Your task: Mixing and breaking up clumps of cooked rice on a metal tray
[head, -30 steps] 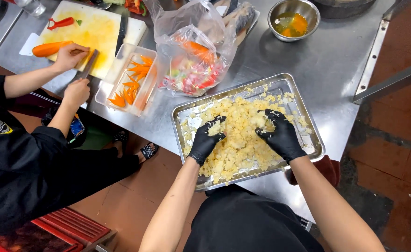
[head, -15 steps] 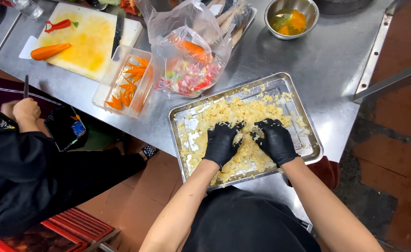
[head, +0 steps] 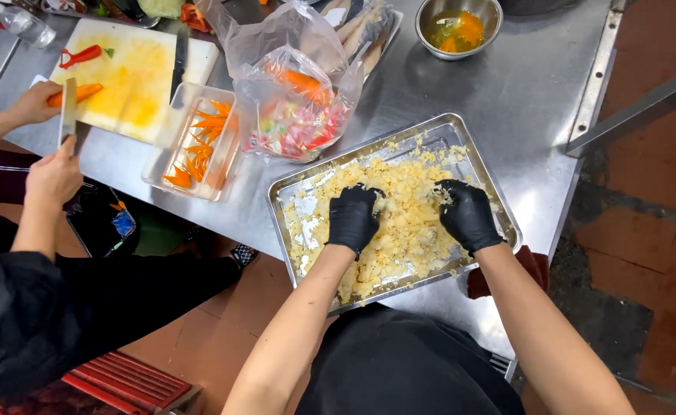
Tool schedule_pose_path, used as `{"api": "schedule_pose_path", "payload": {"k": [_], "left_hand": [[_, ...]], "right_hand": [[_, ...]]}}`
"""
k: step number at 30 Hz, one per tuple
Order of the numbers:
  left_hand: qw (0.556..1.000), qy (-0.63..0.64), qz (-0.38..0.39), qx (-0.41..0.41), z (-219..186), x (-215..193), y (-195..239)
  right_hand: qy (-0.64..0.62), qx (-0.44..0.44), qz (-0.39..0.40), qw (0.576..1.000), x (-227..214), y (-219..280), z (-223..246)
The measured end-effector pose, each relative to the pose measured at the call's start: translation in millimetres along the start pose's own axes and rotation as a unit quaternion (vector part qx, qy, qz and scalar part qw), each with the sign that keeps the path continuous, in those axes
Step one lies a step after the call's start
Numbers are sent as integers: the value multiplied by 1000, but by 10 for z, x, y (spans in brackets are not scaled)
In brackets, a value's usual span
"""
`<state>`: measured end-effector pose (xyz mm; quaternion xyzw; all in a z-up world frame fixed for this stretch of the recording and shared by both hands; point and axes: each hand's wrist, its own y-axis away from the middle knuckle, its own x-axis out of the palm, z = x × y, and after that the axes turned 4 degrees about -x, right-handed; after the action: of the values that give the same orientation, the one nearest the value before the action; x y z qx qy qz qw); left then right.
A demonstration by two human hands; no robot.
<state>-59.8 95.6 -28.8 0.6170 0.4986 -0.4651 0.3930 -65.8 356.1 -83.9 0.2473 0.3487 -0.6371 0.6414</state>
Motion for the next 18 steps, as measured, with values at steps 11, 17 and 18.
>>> {"api": "schedule_pose_path", "payload": {"k": [11,17,18], "left_hand": [[988,-114,75,66,207,-293,325],[997,-9,60,-57,932,195,473],[991,79,43,-98,998,264,504]], "right_hand": [[228,-40,205,951,104,200,833],[178,-39,83,980,41,133,160],[116,5,55,992,26,105,19]]}}
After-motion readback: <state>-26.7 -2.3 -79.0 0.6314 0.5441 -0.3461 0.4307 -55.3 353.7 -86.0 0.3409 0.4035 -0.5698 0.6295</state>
